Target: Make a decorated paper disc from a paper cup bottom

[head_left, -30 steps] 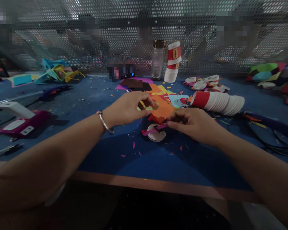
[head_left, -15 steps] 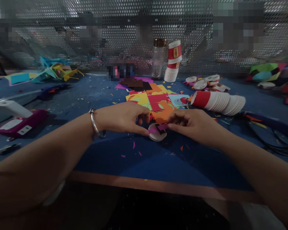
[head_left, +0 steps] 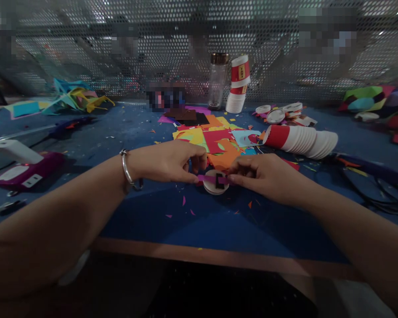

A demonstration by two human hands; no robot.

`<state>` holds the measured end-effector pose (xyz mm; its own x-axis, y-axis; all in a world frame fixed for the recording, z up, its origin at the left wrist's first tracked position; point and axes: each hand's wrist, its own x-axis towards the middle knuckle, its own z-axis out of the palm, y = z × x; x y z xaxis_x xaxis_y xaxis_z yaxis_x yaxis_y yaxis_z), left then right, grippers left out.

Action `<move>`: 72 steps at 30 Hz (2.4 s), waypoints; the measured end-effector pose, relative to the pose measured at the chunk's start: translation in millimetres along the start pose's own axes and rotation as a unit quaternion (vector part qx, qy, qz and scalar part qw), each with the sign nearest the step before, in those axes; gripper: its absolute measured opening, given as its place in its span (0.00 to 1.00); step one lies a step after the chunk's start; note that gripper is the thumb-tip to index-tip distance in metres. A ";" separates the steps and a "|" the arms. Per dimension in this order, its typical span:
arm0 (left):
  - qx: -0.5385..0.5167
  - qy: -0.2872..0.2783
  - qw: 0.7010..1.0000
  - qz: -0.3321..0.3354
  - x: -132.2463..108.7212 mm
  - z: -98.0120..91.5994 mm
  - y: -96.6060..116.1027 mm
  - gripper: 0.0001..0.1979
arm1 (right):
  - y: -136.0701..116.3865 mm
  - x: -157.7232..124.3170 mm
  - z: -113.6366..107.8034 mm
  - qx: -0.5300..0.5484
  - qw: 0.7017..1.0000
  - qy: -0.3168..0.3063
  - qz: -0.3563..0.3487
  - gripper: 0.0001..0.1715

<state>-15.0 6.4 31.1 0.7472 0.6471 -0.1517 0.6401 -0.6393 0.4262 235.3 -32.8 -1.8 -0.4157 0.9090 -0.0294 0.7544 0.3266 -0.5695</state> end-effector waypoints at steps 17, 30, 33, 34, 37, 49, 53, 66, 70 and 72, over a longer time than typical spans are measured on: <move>0.088 0.269 0.958 -0.043 47.0 22.6 -30.2 0.23 | 12.1 4.3 -9.2 -0.001 0.975 0.218 -0.032 0.11; 0.095 0.151 0.981 -0.073 94.9 14.6 -11.1 0.33 | 19.0 4.7 -19.9 -0.017 0.969 0.246 -0.009 0.10; 0.088 0.125 0.986 -0.059 100.3 17.3 -11.3 0.36 | 18.7 4.7 -20.8 -0.024 0.968 0.251 -0.009 0.10; 0.085 0.117 0.988 -0.059 102.3 17.4 -12.9 0.36 | 18.2 4.7 -21.1 -0.027 0.968 0.250 -0.008 0.10; 0.039 0.111 0.991 -0.063 107.4 16.4 -18.8 0.37 | 16.2 4.7 -21.6 -0.032 0.967 0.252 -0.007 0.09; -0.118 0.219 0.968 -0.014 107.5 21.5 -19.6 0.14 | 18.3 5.2 -24.0 -0.012 0.966 0.257 -0.009 0.10; -0.252 0.230 0.940 0.013 101.4 16.8 -13.7 0.07 | 16.7 3.9 -28.3 -0.013 0.962 0.273 -0.001 0.11; -0.389 0.354 0.849 -0.042 99.1 -2.4 -47.1 0.08 | 29.5 4.7 -45.3 -0.024 0.972 0.232 0.037 0.06; -0.341 0.298 0.889 -0.067 99.2 2.4 -50.9 0.12 | 37.7 6.1 -45.7 -0.042 0.978 0.204 0.034 0.07; -0.312 0.295 0.899 -0.081 98.5 2.8 -55.7 0.17 | 40.1 6.8 -45.2 -0.043 0.978 0.202 0.034 0.07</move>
<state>23.5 104.6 -10.0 0.3103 0.9365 0.1635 0.3698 -0.2773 0.8868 285.8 -1.8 12.2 -0.1417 0.9518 0.2719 0.8206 0.2665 -0.5055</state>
